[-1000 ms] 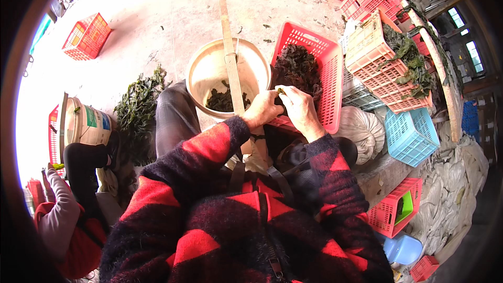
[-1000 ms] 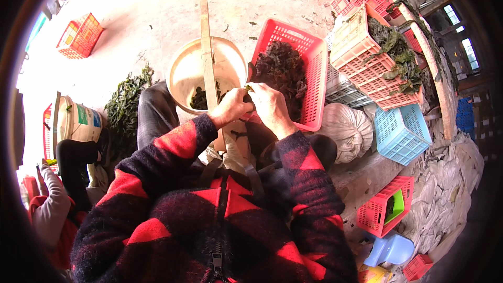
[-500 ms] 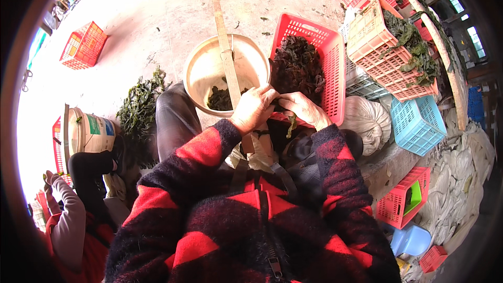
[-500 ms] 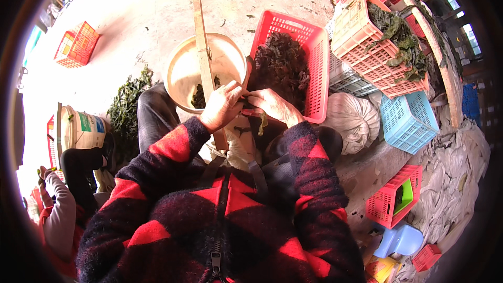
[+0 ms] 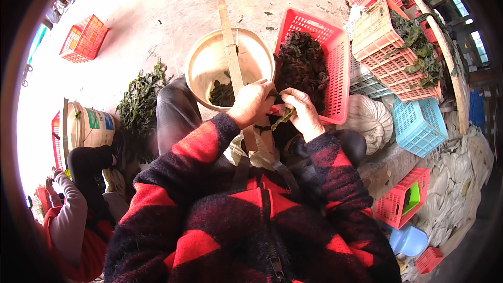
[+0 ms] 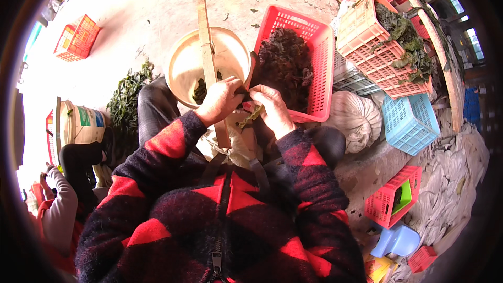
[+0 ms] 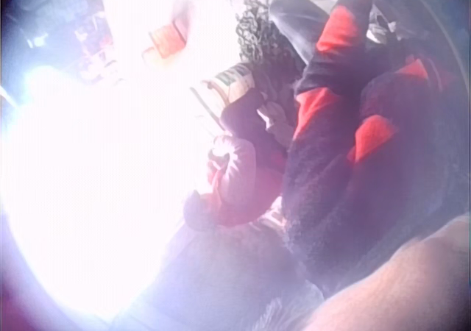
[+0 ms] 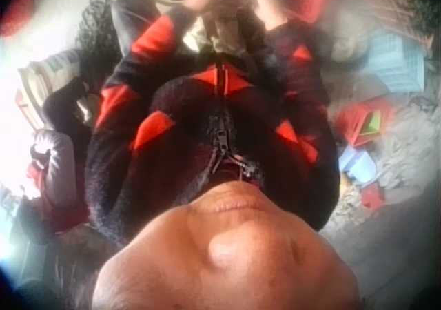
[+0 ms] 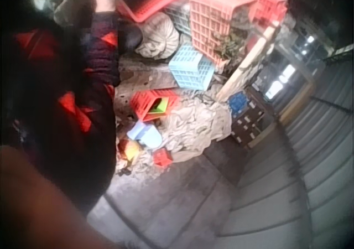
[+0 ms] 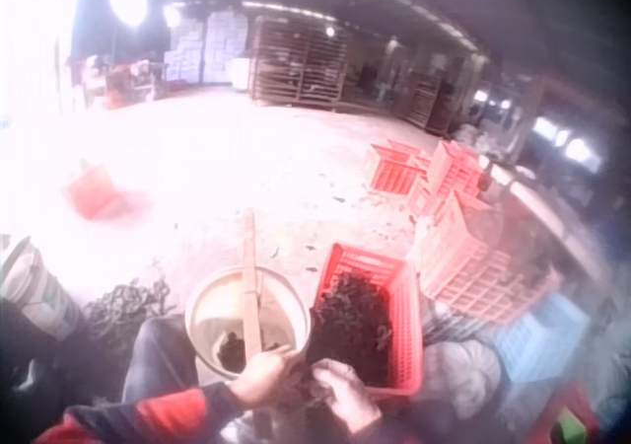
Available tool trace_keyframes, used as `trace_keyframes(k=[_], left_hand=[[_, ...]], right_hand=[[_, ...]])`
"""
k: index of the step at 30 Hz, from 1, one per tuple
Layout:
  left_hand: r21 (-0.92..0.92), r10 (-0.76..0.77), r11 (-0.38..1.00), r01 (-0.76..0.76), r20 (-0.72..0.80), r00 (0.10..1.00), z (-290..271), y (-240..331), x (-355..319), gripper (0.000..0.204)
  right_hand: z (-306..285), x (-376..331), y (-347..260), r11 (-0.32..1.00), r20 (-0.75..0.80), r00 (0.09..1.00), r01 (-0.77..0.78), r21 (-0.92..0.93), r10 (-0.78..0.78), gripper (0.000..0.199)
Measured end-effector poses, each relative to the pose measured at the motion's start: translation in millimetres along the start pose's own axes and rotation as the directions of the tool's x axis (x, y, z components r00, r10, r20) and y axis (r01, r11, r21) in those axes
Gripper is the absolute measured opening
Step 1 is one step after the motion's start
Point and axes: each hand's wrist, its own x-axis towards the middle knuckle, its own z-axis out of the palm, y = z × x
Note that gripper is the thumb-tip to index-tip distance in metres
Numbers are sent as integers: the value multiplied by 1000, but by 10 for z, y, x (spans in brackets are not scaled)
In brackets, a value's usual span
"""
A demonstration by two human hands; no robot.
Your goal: The person sits on the floor and repeatedly picks up leafy material from a red basket, tears or separates pieces by hand, and places them into a white bucket. The process continues with multiple leaves handled one at a time.
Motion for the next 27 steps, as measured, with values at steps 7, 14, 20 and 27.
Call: trace_keyframes(k=[7, 14, 20, 27], left_hand=[[58, 1, 998, -4, 55, 999, -6, -76, 77, 19], [119, 173, 978, -170, -17, 985, -54, -50, 29, 27], [6, 295, 955, -297, -156, 943, 45, -83, -7, 16], [-870, -255, 473, 139, 16, 967, 27, -313, -72, 4]], right_hand=[[-41, 39, 155, 983, -50, 999, 21, 182, -12, 10], [-70, 40, 86, 969, -50, 999, -22, -245, 10, 14], [21, 20, 47, 996, -52, 998, -40, -84, 36, 18], [-13, -87, -265, 652, 43, 978, 168, -740, -204, 13]])
